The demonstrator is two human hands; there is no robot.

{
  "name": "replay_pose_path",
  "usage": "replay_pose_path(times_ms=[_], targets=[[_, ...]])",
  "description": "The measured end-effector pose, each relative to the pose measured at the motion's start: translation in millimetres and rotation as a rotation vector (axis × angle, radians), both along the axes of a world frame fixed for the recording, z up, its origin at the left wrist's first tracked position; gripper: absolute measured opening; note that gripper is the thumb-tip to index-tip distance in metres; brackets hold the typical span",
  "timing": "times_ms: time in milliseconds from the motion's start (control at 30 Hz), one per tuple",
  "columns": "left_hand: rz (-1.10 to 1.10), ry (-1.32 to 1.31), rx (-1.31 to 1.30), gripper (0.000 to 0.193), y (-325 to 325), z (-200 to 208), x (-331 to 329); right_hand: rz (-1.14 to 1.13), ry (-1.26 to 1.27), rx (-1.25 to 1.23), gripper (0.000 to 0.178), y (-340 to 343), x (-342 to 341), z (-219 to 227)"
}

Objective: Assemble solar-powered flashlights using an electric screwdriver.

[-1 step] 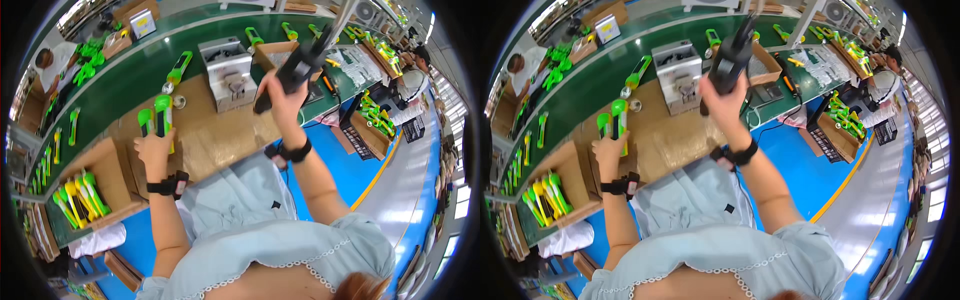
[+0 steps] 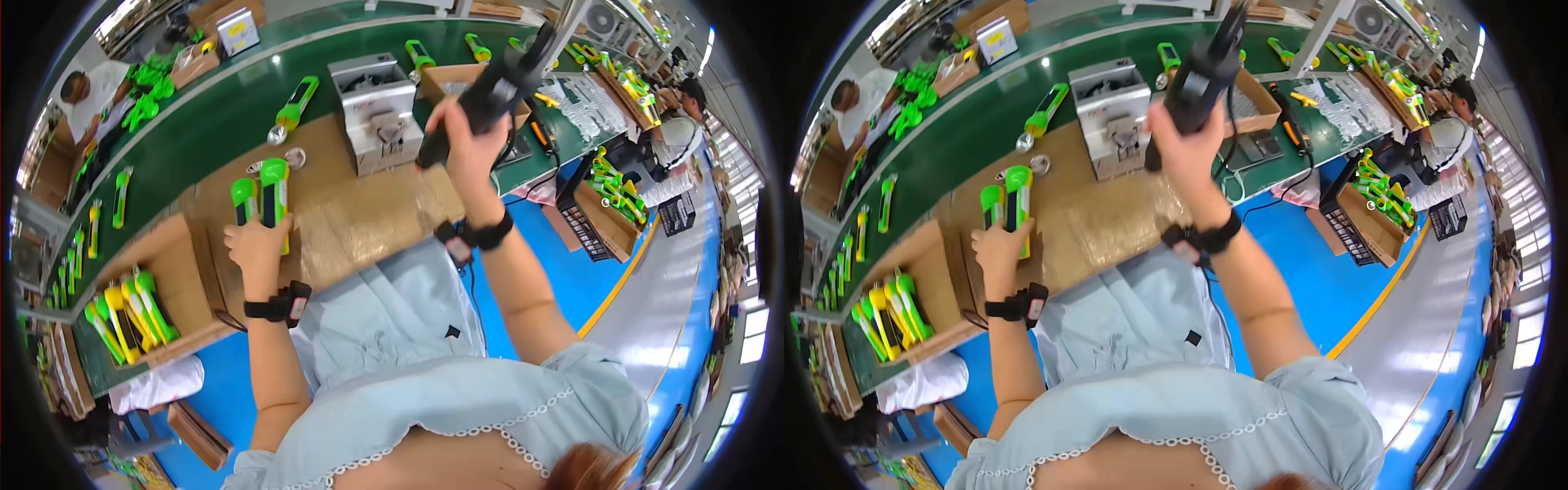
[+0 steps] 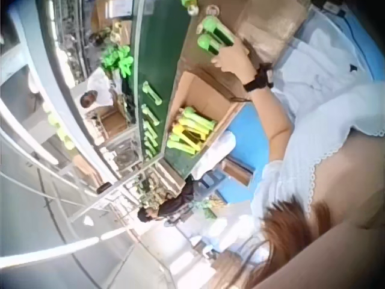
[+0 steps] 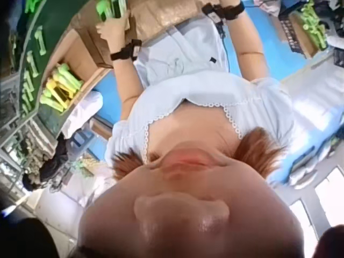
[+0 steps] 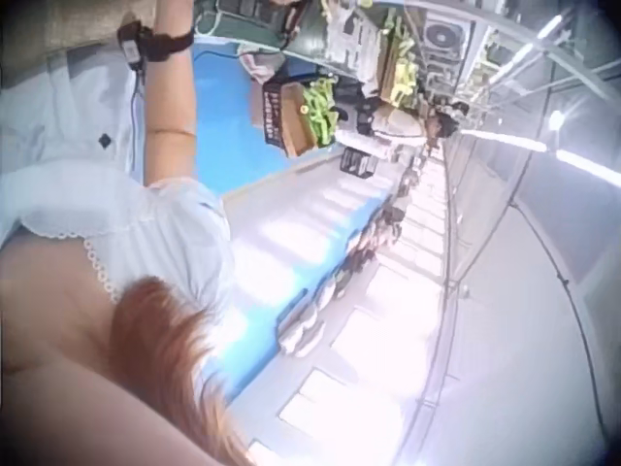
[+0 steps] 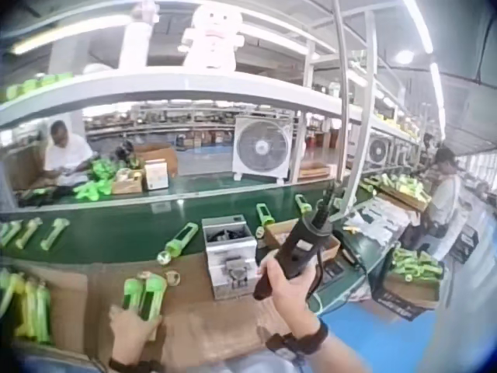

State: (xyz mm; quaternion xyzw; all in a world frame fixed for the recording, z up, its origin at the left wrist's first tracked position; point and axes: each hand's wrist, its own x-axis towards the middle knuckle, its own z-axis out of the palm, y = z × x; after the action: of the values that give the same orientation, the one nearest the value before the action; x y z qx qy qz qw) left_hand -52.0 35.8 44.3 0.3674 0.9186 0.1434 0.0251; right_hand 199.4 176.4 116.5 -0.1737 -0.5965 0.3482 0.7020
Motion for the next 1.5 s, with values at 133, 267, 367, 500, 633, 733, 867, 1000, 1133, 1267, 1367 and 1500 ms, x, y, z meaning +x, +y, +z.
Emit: replay_pose_path(times_ms=[133, 267, 367, 500, 633, 733, 867, 1000, 1133, 1267, 1367, 1500], targets=[[-0.186, 0.413, 0.229, 0.055, -52, -43, 11, 0.172, 0.190, 0.069, 0.029, 36, -25, 19], [-0.454, 0.235, 0.337, 0.062, -72, -31, 18, 0.202, 0.166, 0.030, 0.029, 50, -39, 12], [-0.542, 0.275, 0.158, 0.065, -77, -27, 28, 0.182, 0.093, -0.005, 0.030, 58, -48, 5], [-0.660, -0.038, 0.007, 0.061, -75, -13, 49, 0.196, -0.022, -0.022, 0.032, 64, -55, 9], [-0.866, -0.624, 0.050, 0.070, -59, -11, 62, 0.252, -0.174, -0.142, 0.032, 44, -47, 18], [-0.924, -0.104, 0.158, 0.064, -43, -12, 71, 0.330, 0.017, -0.155, 0.032, 11, -36, 8], [-0.824, 0.163, 0.468, 0.055, -18, -14, 87, 0.346, 0.052, -0.084, 0.046, -32, -12, 2], [-0.720, 0.065, 0.286, 0.049, 0, -42, 85, 0.400, 0.075, -0.028, 0.055, -50, -4, -15], [-0.747, 0.137, 0.350, 0.046, 1, -43, 83, 0.456, 0.182, -0.054, 0.052, -52, -10, -24], [-0.743, 0.164, 0.390, 0.050, -2, -44, 85, 0.425, 0.107, -0.102, 0.053, -54, -11, -31], [-0.746, 0.151, 0.380, 0.052, -3, -43, 85, 0.404, 0.028, -0.106, 0.054, -53, -14, -37], [-0.758, 0.128, 0.340, 0.055, -3, -41, 84, 0.397, 0.013, -0.101, 0.053, -49, -19, -49]])
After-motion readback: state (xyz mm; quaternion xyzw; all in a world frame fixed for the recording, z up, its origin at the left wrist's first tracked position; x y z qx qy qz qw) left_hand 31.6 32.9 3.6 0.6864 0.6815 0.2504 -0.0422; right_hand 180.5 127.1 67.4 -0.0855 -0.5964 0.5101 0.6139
